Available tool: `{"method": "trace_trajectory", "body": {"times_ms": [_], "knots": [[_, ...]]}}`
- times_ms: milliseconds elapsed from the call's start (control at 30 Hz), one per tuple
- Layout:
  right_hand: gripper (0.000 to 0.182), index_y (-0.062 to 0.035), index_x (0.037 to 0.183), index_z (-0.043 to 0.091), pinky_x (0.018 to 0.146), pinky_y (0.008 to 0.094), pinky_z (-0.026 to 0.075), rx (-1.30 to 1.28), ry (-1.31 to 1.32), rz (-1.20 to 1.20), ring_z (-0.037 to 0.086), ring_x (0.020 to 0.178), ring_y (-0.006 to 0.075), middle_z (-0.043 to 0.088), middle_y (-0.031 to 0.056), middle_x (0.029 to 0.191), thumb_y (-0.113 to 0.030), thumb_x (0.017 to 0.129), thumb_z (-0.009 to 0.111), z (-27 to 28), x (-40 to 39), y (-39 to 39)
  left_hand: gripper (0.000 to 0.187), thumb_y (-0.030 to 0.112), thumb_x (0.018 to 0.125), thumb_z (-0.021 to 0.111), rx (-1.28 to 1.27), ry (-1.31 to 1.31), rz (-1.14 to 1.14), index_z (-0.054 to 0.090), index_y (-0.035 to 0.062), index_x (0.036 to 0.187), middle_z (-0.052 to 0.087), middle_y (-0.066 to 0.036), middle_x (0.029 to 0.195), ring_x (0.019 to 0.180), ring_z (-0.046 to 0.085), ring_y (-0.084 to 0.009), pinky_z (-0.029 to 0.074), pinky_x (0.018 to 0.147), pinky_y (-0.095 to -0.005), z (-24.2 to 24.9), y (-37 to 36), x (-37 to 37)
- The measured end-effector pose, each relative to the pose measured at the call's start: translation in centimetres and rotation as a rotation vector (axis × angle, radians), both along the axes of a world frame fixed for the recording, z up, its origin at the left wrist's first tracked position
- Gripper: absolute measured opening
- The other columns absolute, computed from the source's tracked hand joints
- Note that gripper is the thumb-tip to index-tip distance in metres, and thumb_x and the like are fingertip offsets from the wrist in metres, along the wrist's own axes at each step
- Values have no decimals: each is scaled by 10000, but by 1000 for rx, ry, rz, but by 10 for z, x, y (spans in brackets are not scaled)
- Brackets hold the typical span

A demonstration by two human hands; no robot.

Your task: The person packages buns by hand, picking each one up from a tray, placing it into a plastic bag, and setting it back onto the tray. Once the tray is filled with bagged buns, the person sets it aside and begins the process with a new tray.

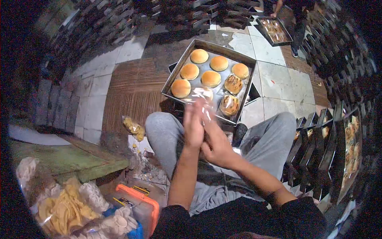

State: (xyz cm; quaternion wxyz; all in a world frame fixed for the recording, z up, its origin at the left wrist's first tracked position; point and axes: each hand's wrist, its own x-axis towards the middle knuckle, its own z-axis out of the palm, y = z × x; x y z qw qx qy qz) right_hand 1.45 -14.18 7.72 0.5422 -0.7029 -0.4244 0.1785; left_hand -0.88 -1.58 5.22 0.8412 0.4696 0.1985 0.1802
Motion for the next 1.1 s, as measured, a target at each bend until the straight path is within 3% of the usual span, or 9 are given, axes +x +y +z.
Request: {"method": "trace_trajectory", "body": {"times_ms": [133,300,533,600,667,733,867,1000,1100], "knots": [[482,-2,1315,564,1125,475,411,-4,-314,-84,513,1313,430,534,248,1392,-36,836,608,-44,21,38,498,367,1077,510,81,-33,785,408,39,1437,584,-136,1347,1172,628,-244,512,921,-387,-14,74,3],[399,3,1175,591,869,560,525,-651,-436,-401,605,1006,496,597,298,1125,-351,1000,537,-143,145,107,573,466,1064,480,22,-120,561,430,51,1456,537,-128,1414,1252,600,-272,525,936,-433,-5,86,-6],[626,58,1206,588,890,516,541,-819,-354,-276,649,1053,454,642,299,1119,-440,856,734,-141,169,118,521,503,1080,393,-290,-241,400,484,71,1357,548,-207,1405,1235,610,-423,585,920,-529,-10,89,-5],[754,56,1253,564,929,497,532,-331,-185,-195,668,1094,412,639,306,1198,-471,779,821,-179,168,98,515,499,1080,395,-304,-278,370,491,73,1353,542,-215,1417,1231,611,-431,591,911,-545,-10,90,-4],[679,34,1281,544,909,438,550,-535,83,-135,686,1100,356,632,294,1254,-414,840,799,-133,147,70,509,495,1079,396,-311,-309,331,498,75,1349,536,-223,1430,1226,611,-440,597,902,-561,-12,85,-9],[640,28,1364,476,887,458,588,-103,431,-349,679,1121,348,606,260,1298,-331,912,751,-107,131,33,507,494,1076,406,-329,-311,318,493,76,1350,537,-234,1430,1229,607,-443,601,894,-577,-13,81,-12],[700,-44,1478,366,829,560,632,297,1134,-17,634,1181,411,494,188,1435,-168,905,749,-19,60,-35,518,491,1065,437,-316,-184,368,458,79,1379,552,-231,1414,1229,611,-428,595,898,-585,-19,72,-10],[553,-14,1371,514,1013,435,553,228,457,12,645,1172,331,577,158,1371,-74,880,761,6,33,-42,502,467,1057,463,-367,-223,223,467,82,1379,610,-205,1338,1191,632,-404,553,949,-609,1,35,-3],[621,-22,1443,484,1168,493,389,100,-420,61,454,1392,437,475,233,1487,-34,872,726,12,13,-33,491,464,1059,445,-409,-227,181,543,71,1336,640,-142,1282,1180,633,-352,536,952,-557,19,2,3]]}}
